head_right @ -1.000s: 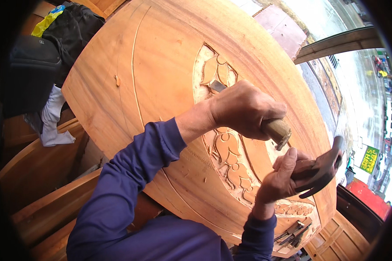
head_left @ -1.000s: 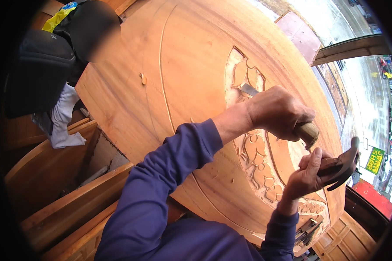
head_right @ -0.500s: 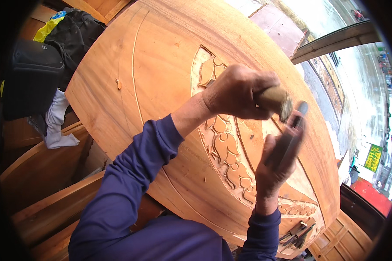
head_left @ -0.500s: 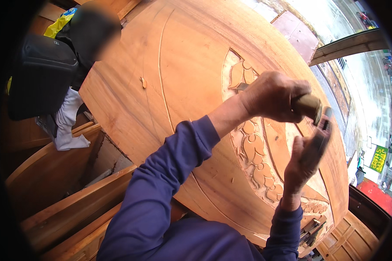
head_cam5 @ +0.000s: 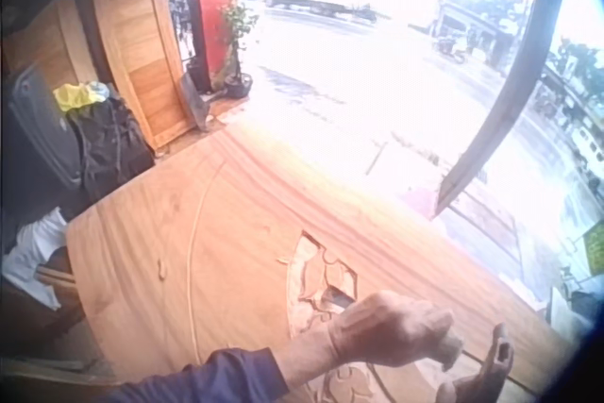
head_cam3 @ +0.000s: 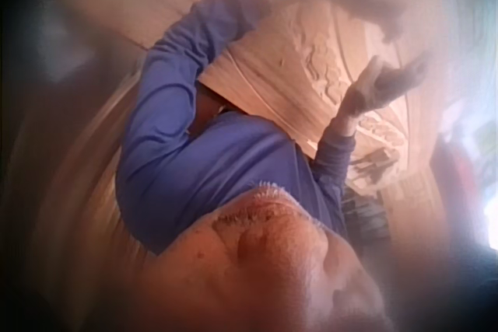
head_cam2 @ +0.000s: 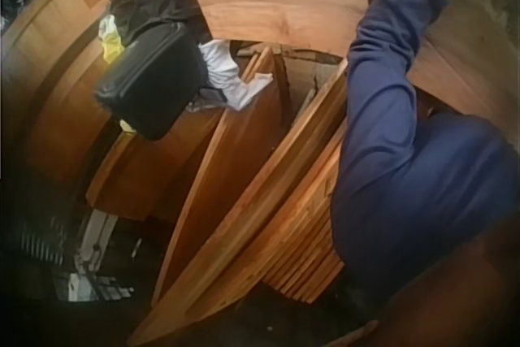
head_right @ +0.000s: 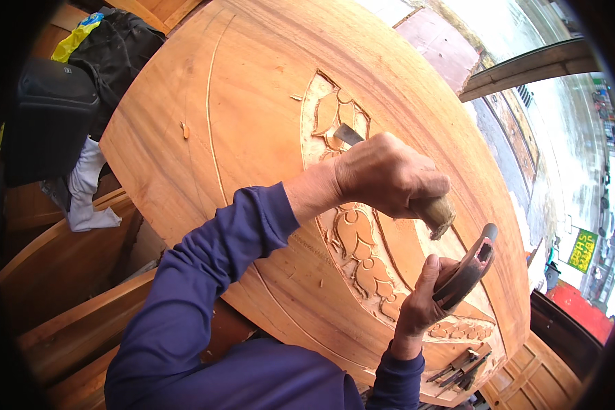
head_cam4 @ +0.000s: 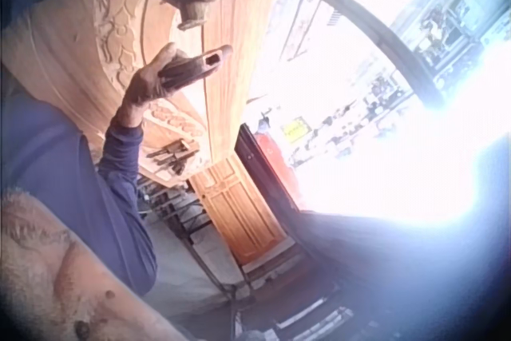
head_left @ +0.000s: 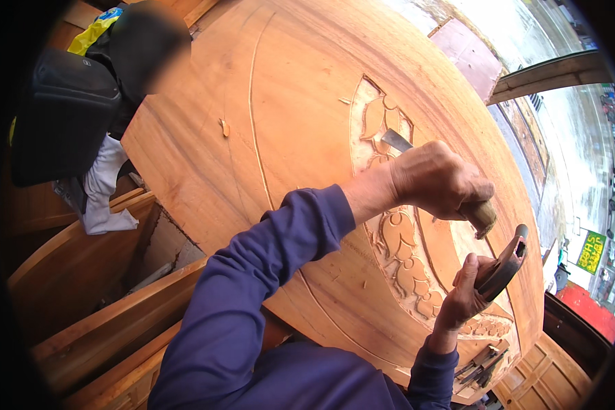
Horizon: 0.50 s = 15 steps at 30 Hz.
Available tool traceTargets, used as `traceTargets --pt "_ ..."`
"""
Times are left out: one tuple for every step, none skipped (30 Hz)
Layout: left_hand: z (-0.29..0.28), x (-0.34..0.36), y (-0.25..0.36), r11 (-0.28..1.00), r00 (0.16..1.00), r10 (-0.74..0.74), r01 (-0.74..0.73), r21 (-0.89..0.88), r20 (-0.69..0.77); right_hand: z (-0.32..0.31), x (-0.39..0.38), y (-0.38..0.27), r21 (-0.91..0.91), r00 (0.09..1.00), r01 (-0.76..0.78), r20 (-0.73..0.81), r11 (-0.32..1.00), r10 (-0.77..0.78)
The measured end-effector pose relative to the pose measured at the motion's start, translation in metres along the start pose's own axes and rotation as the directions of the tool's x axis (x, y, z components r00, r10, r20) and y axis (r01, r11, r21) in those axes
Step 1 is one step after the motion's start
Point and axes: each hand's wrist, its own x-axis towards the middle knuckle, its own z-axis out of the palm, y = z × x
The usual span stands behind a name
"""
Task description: The person carves a decorative pattern into a wood panel using a chisel and a hammer. They strike the chisel with the hammer to remove small wood chips and define the floral-style design.
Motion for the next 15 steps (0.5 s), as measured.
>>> traceTargets --pt "0.0 -0.001 0.0 1.0 1.0 0.008 -0.008 0.005 -0.003 0.0 0.001 0.0 -0.024 0.999 0.034 -0.002 0.999 -0.034" --pt "0.0 -0.001 -0.001 1.0 1.0 0.017 -0.017 0.011 -0.007 0.0 0.002 0.0 -0.048 0.998 0.069 -0.004 0.996 -0.069" --pt "0.001 -0.002 -0.001 1.0 1.0 0.026 -0.026 0.018 -0.011 0.001 0.003 -0.002 -0.051 0.995 0.097 -0.008 0.994 -0.098" --pt "0.001 -0.002 -0.002 1.0 0.999 0.026 -0.026 0.016 -0.018 0.002 0.004 -0.003 -0.055 0.992 0.125 -0.013 0.991 -0.126" --pt "0.001 -0.002 -0.001 1.0 0.999 0.027 -0.026 0.012 -0.026 0.006 0.005 -0.008 -0.038 0.989 0.145 -0.025 0.989 -0.146" --pt "0.001 -0.002 -0.001 1.0 0.999 0.027 -0.027 0.009 -0.033 0.013 0.007 -0.006 -0.024 0.977 0.211 -0.029 0.977 -0.211" --pt "0.001 -0.002 -0.001 0.999 1.0 0.021 -0.02 0.028 -0.015 0.021 0.007 -0.004 -0.011 0.961 0.274 -0.034 0.962 -0.274" --pt "-0.001 -0.003 -0.001 0.999 1.0 0.015 -0.015 0.048 0.003 0.023 0.013 0.004 -0.115 0.933 0.36 0.038 0.926 -0.358" --pt "-0.002 -0.003 -0.001 0.998 1.0 0.009 -0.01 0.068 0.021 0.027 0.019 0.011 -0.204 0.893 0.45 0.11 0.869 -0.437" --pt "-0.001 -0.002 -0.002 0.999 1.0 0.018 -0.018 0.036 0.006 0.026 0.022 0.011 -0.236 0.891 0.453 0.123 0.86 -0.436" --pt "-0.001 -0.003 -0.003 1.0 1.0 0.023 -0.023 0.008 -0.009 0.025 0.023 0.011 -0.268 0.891 0.454 0.136 0.85 -0.433" --pt "-0.001 -0.005 -0.004 0.999 0.999 0.027 -0.028 -0.02 -0.023 0.024 0.025 0.011 -0.299 0.89 0.456 0.146 0.838 -0.432" --pt "-0.001 -0.006 -0.005 0.999 0.999 0.028 -0.028 -0.017 -0.022 0.018 0.017 0.008 -0.233 0.954 0.301 0.095 0.925 -0.286" --pt "0.0 -0.005 -0.004 0.999 0.999 0.03 -0.03 -0.02 -0.025 0.018 0.016 0.005 -0.224 0.959 0.282 0.072 0.933 -0.273" --pt "0.002 -0.005 -0.004 0.999 0.999 0.032 -0.032 -0.022 -0.028 0.019 0.015 0.002 -0.213 0.964 0.264 0.05 0.941 -0.259"
